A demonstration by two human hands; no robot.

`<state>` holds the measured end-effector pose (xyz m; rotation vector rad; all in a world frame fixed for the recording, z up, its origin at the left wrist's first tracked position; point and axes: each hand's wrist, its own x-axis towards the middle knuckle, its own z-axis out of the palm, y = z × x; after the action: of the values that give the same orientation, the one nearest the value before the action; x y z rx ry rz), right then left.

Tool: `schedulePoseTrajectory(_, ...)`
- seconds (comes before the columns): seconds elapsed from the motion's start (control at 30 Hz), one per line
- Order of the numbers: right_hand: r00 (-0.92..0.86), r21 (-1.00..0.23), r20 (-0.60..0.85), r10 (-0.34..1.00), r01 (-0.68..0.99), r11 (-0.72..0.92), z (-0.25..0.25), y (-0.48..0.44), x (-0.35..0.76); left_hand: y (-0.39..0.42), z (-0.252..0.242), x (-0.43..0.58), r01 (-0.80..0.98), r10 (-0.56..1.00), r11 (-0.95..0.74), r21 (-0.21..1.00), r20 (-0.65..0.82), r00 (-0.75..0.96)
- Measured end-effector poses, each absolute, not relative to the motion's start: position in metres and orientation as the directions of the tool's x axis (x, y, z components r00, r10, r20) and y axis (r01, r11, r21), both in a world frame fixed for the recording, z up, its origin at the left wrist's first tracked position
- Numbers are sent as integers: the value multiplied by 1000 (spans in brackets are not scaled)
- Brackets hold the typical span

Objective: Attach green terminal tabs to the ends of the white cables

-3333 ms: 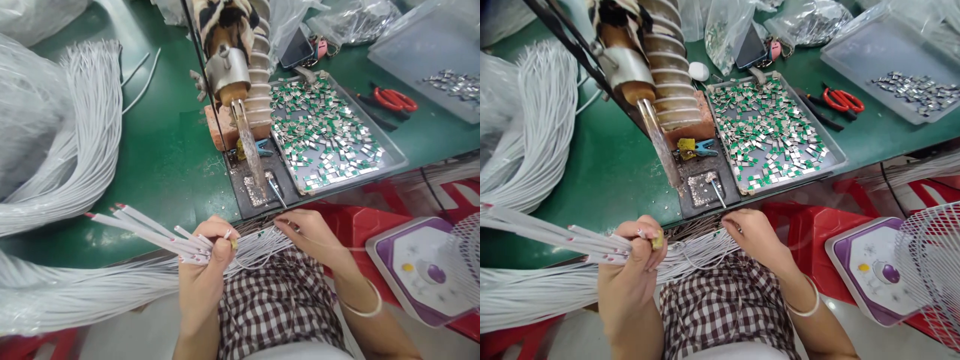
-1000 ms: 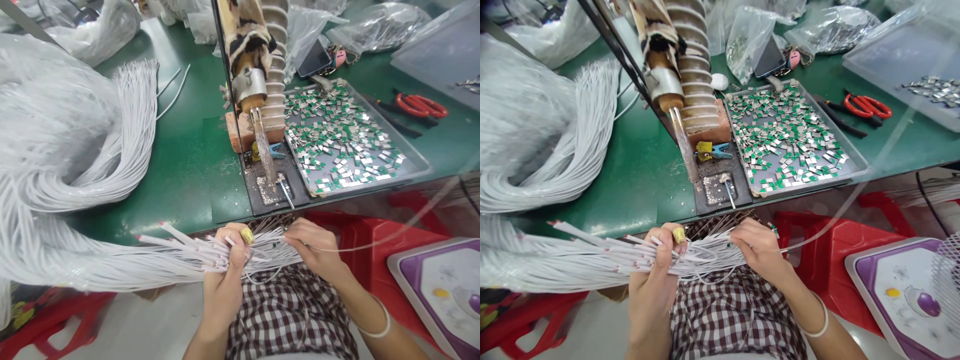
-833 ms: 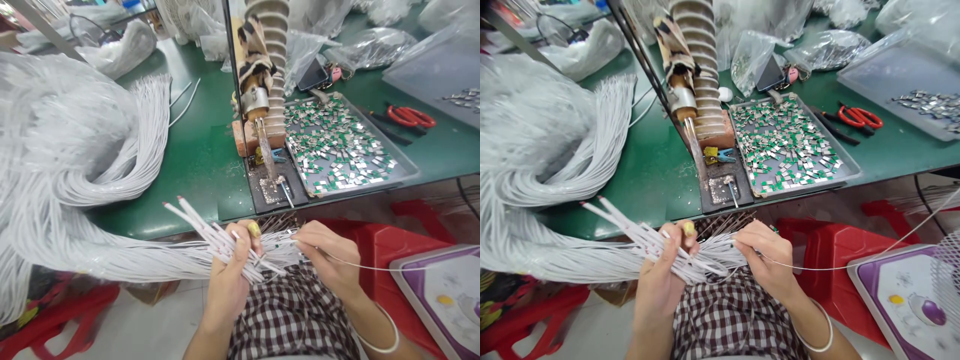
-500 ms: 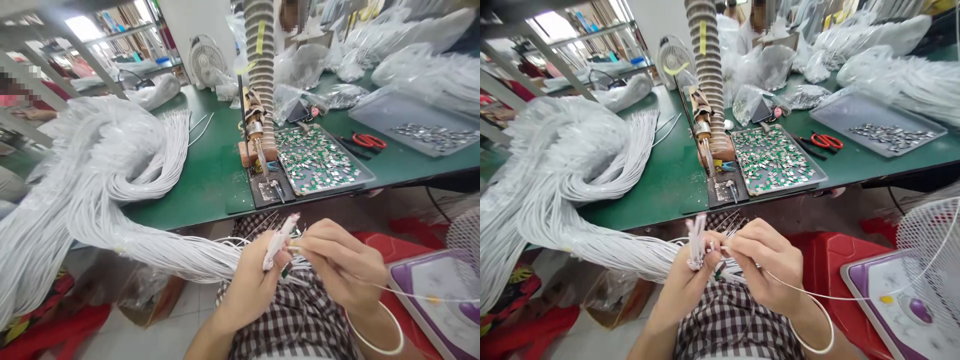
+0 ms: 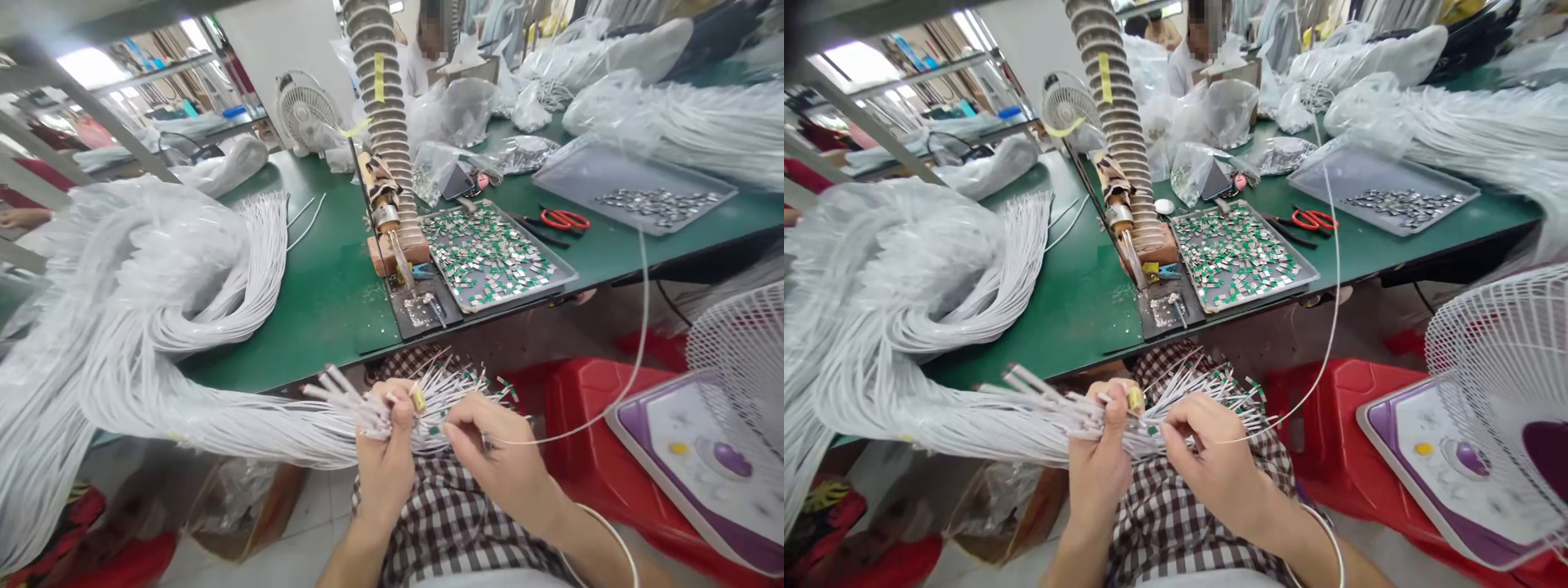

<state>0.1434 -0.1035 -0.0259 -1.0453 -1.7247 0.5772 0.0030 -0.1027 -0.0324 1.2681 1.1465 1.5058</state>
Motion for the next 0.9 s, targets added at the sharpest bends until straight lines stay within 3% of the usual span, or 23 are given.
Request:
schedulePoseTrajectory(0.2, -140, -801, 468, 873, 351, 485, -45, -90, 149, -94, -50, 18, -49, 931, -265, 963, 243, -272)
schedulePoseTrajectory(0.47, -200, -801, 473, 858, 306, 514, -49, -77, 145, -86, -54, 21, 16, 955, -200, 980, 199, -219)
schedulePoseTrajectory(0.9, -369, -746, 432, 823, 367, 556, -51, -62, 155, -61, -53, 4, -195, 914, -154, 969, 65, -400)
